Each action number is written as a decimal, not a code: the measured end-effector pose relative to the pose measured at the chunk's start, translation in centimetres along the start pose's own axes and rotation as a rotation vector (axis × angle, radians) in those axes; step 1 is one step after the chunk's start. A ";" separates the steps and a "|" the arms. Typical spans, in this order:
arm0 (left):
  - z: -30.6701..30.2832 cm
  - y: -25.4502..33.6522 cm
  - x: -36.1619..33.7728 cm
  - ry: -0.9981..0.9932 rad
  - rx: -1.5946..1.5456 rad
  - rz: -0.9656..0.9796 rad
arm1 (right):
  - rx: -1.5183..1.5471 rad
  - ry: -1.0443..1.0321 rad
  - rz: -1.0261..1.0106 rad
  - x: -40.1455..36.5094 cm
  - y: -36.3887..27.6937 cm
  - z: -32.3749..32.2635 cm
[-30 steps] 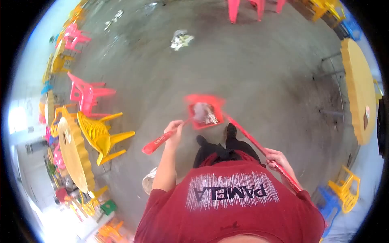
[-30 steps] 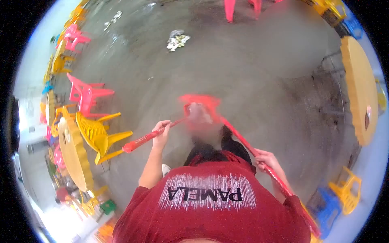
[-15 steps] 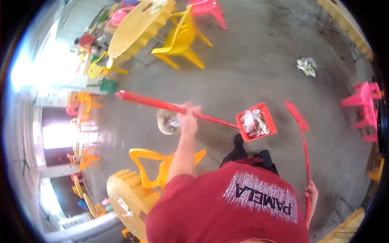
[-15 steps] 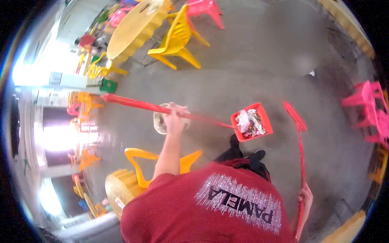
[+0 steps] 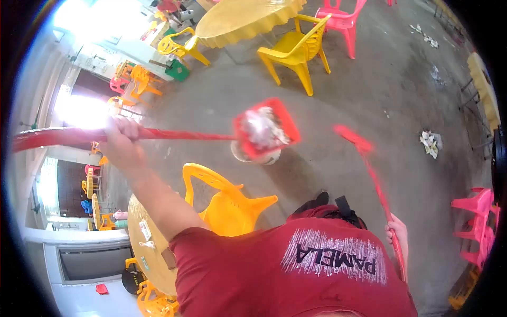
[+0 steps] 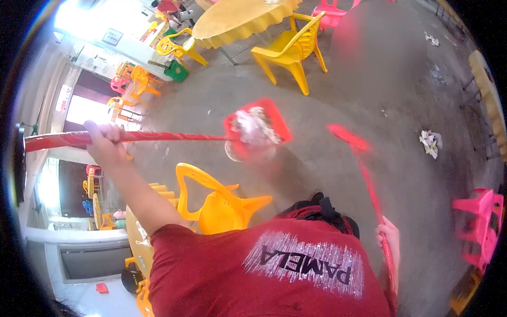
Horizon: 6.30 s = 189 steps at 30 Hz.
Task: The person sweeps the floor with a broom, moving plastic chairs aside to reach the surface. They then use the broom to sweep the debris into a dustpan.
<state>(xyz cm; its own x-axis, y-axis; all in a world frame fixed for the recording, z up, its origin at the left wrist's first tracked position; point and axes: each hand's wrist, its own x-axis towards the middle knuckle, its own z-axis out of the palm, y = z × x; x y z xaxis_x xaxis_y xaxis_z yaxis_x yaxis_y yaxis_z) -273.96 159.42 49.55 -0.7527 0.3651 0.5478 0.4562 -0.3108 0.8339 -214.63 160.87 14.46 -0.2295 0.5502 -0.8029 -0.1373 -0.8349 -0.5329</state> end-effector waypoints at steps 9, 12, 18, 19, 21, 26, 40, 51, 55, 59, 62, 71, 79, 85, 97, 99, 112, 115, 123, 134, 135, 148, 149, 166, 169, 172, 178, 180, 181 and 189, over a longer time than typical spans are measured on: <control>7.4 -7.3 -8.0 -0.450 0.640 0.476 | -0.230 -0.157 0.034 3.1 -3.2 2.0; 10.5 -13.5 -16.4 -0.671 0.602 0.612 | -0.259 -0.197 0.049 3.5 -3.6 0.5; 13.0 -21.8 -34.5 -0.970 0.644 0.636 | -0.321 -0.199 0.106 2.8 -3.9 -3.1; 14.0 -21.8 -35.9 -0.970 0.597 0.610 | -0.324 -0.186 0.107 2.8 -4.0 -3.6; 14.4 -22.1 -37.5 -1.029 0.622 0.577 | -0.357 -0.157 0.120 2.7 -4.0 -5.4; 14.7 -23.3 -39.1 -1.227 0.682 0.533 | -0.363 -0.166 0.154 3.4 -5.3 -7.3; 23.6 -16.9 -19.0 -0.875 0.898 0.480 | -0.297 -0.067 -0.102 2.0 -5.2 -11.1; 34.1 -1.7 -13.5 -0.355 0.329 0.071 | -0.022 0.150 -0.100 0.8 -4.9 -18.9; 40.7 -12.0 -17.7 -0.605 -0.026 0.137 | 0.166 0.323 -0.133 0.0 -5.7 -21.0; 50.4 -18.7 -25.0 -0.740 -0.086 -0.101 | 0.263 0.505 -0.171 1.0 -8.4 -24.0; 59.9 -23.4 -30.0 -0.885 -0.129 -0.187 | 0.392 0.611 -0.183 2.3 -11.7 -26.6; 83.5 -30.5 -41.5 -1.482 -0.004 -0.206 | 0.826 0.754 -0.310 6.6 -20.2 -32.4; 94.4 -31.5 -47.9 -1.559 -0.079 -0.320 | 0.743 0.936 -0.219 10.0 -26.6 -35.1; 98.8 -28.7 -47.0 -1.600 -0.049 -0.286 | 0.720 0.884 -0.189 14.0 -30.8 -41.1; 104.0 -27.4 -49.6 -1.992 0.076 -0.108 | 0.786 0.908 -0.077 22.2 -34.4 -38.4; 105.0 -27.2 -49.7 -1.997 0.195 -0.154 | 0.836 0.845 -0.053 23.1 -34.5 -35.7; 107.9 -22.6 -47.6 -2.068 0.186 -0.302 | 0.856 0.632 -0.042 19.8 -40.4 -21.4; 107.4 -26.6 -47.0 -1.980 0.183 -0.102 | 0.713 0.641 -0.030 17.9 -42.5 -22.4; 106.3 -26.8 -44.4 -1.893 0.234 -0.336 | 0.460 0.879 -0.170 24.5 -43.1 -37.2; 105.7 -26.1 -45.8 -1.926 0.289 -0.222 | 0.595 0.685 -0.005 28.0 -38.7 -31.2; 105.7 -26.0 -45.8 -1.927 0.282 -0.240 | 0.644 0.657 -0.018 26.5 -39.6 -29.6; 104.1 -32.0 -42.5 -1.947 0.136 0.085 | 0.755 0.726 -0.052 21.8 -38.2 -29.3; 103.7 -32.2 -42.4 -1.952 0.142 0.043 | 0.819 0.736 -0.076 22.5 -37.8 -29.8; 101.9 -35.2 -40.4 -1.872 0.260 -0.069 | 0.407 0.697 -0.123 25.1 -43.5 -33.7; 102.0 -32.8 -40.1 -1.856 0.335 -0.117 | 0.367 0.732 -0.106 29.0 -45.7 -37.8; 102.5 -31.8 -40.4 -1.827 0.309 -0.163 | 0.291 0.694 -0.039 31.6 -45.5 -37.7; 103.5 -32.4 -41.1 -1.820 0.240 -0.184 | 0.344 0.591 0.013 26.2 -43.2 -29.2; 103.3 -33.6 -40.9 -1.829 0.226 -0.159 | 0.438 0.569 0.015 23.6 -43.2 -27.3; 103.2 -34.6 -40.4 -1.836 0.220 -0.111 | 0.508 0.557 0.015 22.4 -43.1 -26.5; 101.2 -33.4 -38.7 -1.835 0.168 -0.258 | 0.719 0.707 -0.077 23.3 -41.5 -29.5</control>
<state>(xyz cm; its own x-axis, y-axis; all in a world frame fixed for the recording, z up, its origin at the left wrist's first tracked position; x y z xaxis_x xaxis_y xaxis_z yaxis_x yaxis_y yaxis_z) -212.06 244.45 7.28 0.5356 0.7915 -0.2944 0.5505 -0.0629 0.8325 -185.86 208.70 9.97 0.3955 0.2890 -0.8718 -0.7295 -0.4779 -0.4893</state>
